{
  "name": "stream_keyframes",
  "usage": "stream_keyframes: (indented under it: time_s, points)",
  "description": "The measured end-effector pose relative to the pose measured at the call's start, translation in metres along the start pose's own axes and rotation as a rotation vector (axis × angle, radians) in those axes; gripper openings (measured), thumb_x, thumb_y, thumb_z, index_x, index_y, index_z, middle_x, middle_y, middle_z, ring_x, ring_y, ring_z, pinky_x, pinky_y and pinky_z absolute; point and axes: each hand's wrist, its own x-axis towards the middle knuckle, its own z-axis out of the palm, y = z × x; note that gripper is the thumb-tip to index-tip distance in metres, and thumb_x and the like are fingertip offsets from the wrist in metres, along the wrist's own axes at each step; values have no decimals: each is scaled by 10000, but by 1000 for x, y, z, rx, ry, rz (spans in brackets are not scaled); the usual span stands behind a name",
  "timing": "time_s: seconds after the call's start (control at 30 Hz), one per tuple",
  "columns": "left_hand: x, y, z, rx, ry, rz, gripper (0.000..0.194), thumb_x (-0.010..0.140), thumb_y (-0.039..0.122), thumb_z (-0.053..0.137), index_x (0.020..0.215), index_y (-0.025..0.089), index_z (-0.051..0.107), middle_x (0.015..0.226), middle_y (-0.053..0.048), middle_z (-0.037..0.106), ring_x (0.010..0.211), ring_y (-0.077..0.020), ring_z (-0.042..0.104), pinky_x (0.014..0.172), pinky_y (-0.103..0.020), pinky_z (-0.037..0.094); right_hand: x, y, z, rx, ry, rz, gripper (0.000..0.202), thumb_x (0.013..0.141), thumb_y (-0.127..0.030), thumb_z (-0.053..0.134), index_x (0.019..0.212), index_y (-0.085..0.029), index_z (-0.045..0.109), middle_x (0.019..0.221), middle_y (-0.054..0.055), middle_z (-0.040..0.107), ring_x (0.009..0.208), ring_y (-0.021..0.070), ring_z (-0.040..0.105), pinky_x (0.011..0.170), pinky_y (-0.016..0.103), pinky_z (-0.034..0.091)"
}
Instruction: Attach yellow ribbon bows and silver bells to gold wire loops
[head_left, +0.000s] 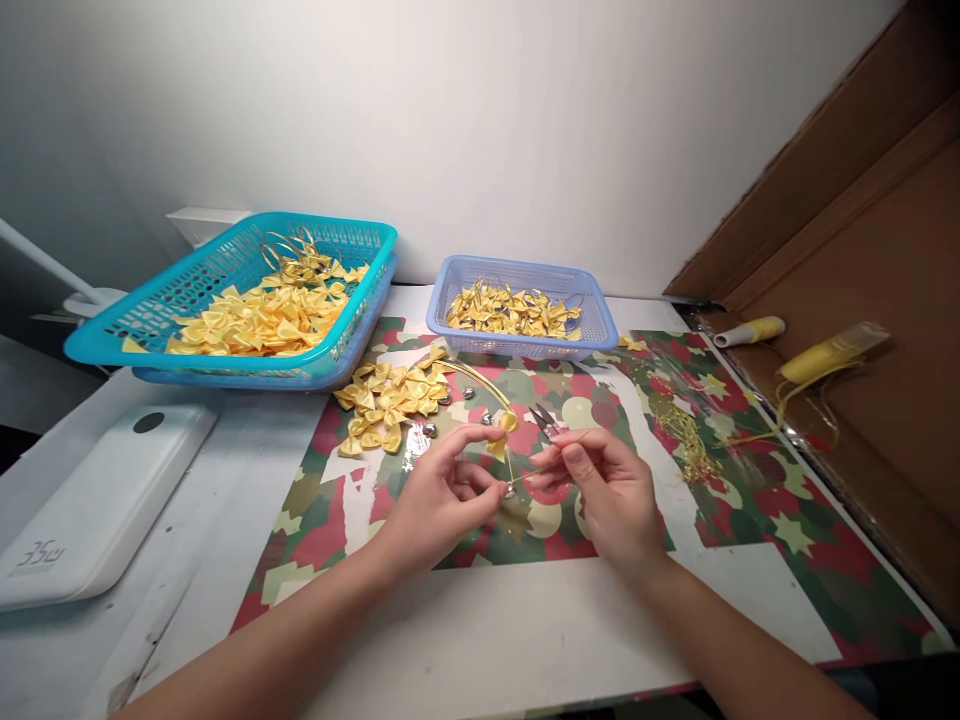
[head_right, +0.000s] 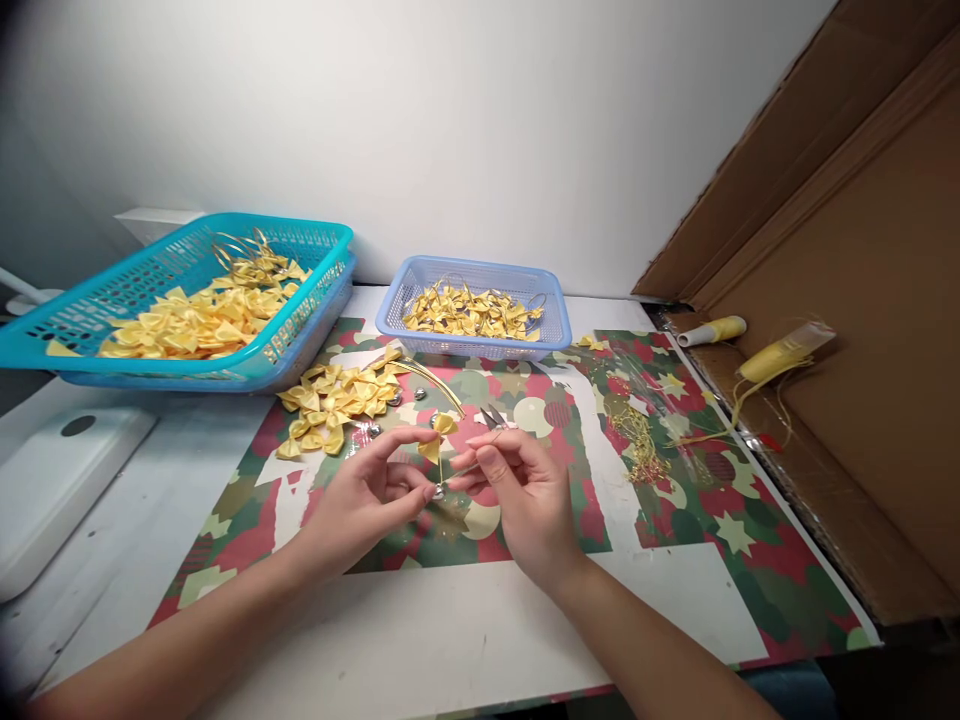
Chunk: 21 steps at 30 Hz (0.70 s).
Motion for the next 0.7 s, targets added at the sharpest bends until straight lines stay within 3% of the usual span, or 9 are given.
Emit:
stream_keyframes:
  time_s: [0.1,0.23,0.3,0.4,0.7]
  points:
    - [1,2,0,44,39,33,389,766,277,677,1126,198,551,799,-22,641,579,-130,638,503,-221,506,-2,1,0,-28,-25,-41,184,886,-389,611,883,-218,681,768,22,737,647,157,720,634,306,631]
    - [1,3,-2,165,120,169,294,773,275,675,1053,208,621,1072,-80,615,822,-179,670,609,-239,561,-2,1,0,-41,-17,-69,168,894,-371,605,885,-228,695,756,12,729,698,158,722,674,311,634]
    - [1,3,-4,232,165,241,225,807,277,647,1024,215,648,1078,-74,611,904,-191,649,683,-252,569,-2,0,1,-34,-21,-70,147,891,-348,613,880,-234,706,771,10,733,732,159,725,696,310,634]
    - [2,2,-6,280,232,282,160,865,289,586,991,221,658,1032,-58,615,837,-164,632,649,-240,555,-1,-2,1,-25,-33,-64,96,874,-292,640,892,-248,724,806,9,745,771,158,727,745,317,632]
    - [6,6,-13,271,401,232,165,863,318,591,961,211,670,952,-42,637,750,-148,603,551,-217,522,0,-6,-3,-76,-71,-122,91,868,-255,643,889,-271,730,816,11,734,788,150,702,690,282,607]
